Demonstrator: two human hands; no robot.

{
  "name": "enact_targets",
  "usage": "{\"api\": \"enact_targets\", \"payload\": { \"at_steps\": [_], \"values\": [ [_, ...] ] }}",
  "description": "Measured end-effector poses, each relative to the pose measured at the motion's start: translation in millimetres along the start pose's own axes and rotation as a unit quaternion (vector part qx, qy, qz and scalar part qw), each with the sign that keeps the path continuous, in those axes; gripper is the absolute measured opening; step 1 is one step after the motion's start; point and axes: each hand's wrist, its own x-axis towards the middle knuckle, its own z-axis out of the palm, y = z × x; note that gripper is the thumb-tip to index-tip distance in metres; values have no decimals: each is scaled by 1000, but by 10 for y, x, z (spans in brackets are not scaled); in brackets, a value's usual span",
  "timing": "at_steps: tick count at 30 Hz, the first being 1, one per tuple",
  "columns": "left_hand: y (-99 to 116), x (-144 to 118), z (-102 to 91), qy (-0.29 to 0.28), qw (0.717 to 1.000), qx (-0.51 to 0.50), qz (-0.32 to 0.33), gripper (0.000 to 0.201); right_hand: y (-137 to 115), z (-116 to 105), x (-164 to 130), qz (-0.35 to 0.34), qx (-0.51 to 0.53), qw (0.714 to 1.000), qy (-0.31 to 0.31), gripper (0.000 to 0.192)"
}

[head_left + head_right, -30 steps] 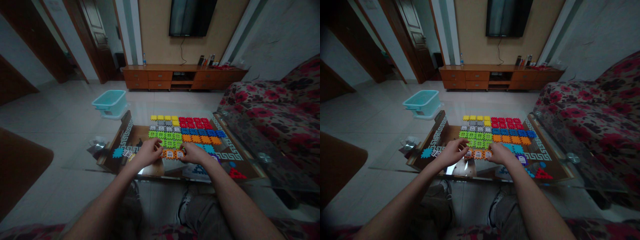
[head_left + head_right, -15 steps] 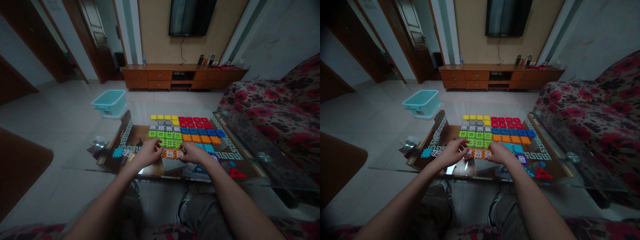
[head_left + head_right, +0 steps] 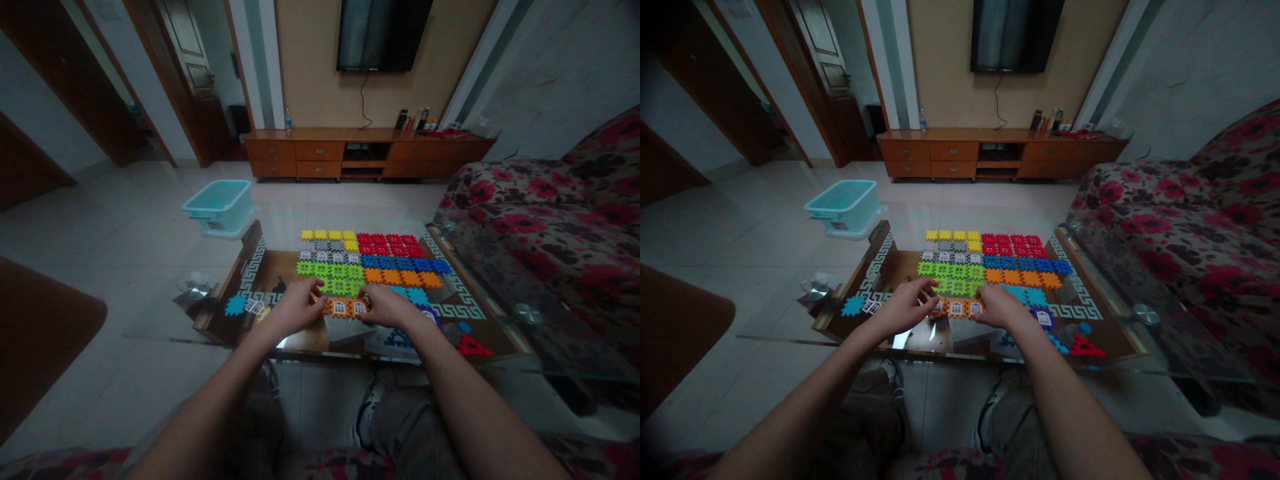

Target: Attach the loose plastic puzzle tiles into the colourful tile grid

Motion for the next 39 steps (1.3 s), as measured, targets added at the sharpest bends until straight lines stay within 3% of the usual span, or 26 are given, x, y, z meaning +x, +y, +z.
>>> {"api": "enact_targets", "payload": {
  "at_steps": [39],
  "values": [
    [23, -27, -13, -23, 999, 46, 4, 38, -4, 3, -8, 3, 9, 1000, 5, 27]
  ]
}}
